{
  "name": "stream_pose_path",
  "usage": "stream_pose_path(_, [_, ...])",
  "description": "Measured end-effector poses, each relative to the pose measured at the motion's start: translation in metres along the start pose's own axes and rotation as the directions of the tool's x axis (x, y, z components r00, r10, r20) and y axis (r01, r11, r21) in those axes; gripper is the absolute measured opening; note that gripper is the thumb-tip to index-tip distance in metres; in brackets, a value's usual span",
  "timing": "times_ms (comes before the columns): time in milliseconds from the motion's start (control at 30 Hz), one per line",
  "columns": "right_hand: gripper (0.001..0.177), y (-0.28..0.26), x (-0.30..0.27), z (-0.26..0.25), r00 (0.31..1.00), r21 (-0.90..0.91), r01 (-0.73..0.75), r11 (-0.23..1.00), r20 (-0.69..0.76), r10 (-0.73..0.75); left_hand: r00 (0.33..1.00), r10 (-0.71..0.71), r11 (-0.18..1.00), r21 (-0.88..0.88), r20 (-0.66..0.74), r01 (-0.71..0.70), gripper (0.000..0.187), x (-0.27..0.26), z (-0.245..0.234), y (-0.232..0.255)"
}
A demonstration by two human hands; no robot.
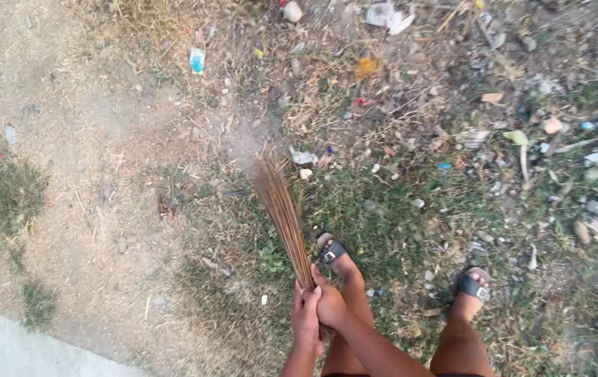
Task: The person sweeps dirt, ash, and small debris on the ground using a handheld broom made of sticks.
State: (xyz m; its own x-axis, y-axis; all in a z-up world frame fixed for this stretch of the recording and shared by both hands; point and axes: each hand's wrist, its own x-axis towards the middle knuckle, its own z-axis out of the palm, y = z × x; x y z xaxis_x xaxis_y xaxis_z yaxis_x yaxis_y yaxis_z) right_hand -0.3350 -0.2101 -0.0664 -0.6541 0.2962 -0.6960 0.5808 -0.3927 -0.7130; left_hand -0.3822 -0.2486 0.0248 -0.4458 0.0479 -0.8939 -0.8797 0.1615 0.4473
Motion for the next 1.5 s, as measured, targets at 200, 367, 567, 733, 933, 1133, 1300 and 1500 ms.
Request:
stream_pose_path(200, [0.078,-0.052,-0.006,0.07,0.83,0.295,-0.253,0.921,-0.424,0.364,0.917,-0.254,0.813,0.581,0.308,0.03,0.082,0.041,-0.044,0.083])
stream_pose_path(367, [0.079,-0.033,-0.038,0.089,0.803,0.599,0.248,0.762,-0.567,0.184,0.846,-0.316,0.624,0.766,0.429,-0.155,0.087,0.022,-0.065,0.079])
stream_pose_path(567, [0.074,-0.039,-0.026,0.056,0.968,0.15,-0.173,0.974,-0.157,0.196,0.95,0.008,0.998,0.054,0.312,-0.026,0.083,0.033,-0.067,0.021])
stream_pose_path(733, [0.07,-0.078,0.027,0.036,0.975,-0.122,-0.221,0.967,-0.009,0.222,0.995,-0.018,0.998,-0.058,0.099,0.024,0.082,0.032,-0.027,0.058])
stream_pose_path(933, [0.083,-0.098,-0.001,0.048,0.87,-0.008,-0.358,0.934,-0.366,0.331,0.904,-0.244,0.952,0.263,0.351,0.155,0.083,0.044,-0.033,0.085])
stream_pose_path(1133, [0.087,-0.076,-0.047,0.09,0.858,0.194,-0.06,0.979,-0.492,0.15,0.87,-0.194,0.882,0.469,0.453,-0.048,0.087,0.034,-0.096,0.056])
stream_pose_path(1300, [0.079,-0.049,-0.04,0.074,0.985,0.042,-0.147,0.988,-0.082,0.15,0.972,0.049,0.994,-0.108,0.228,-0.025,0.087,0.027,-0.101,-0.001])
stream_pose_path(1500, [0.076,-0.07,0.001,0.065,0.889,-0.338,-0.428,0.838,0.007,0.457,0.972,-0.218,0.964,-0.138,0.088,0.229,0.084,0.043,-0.079,0.031])
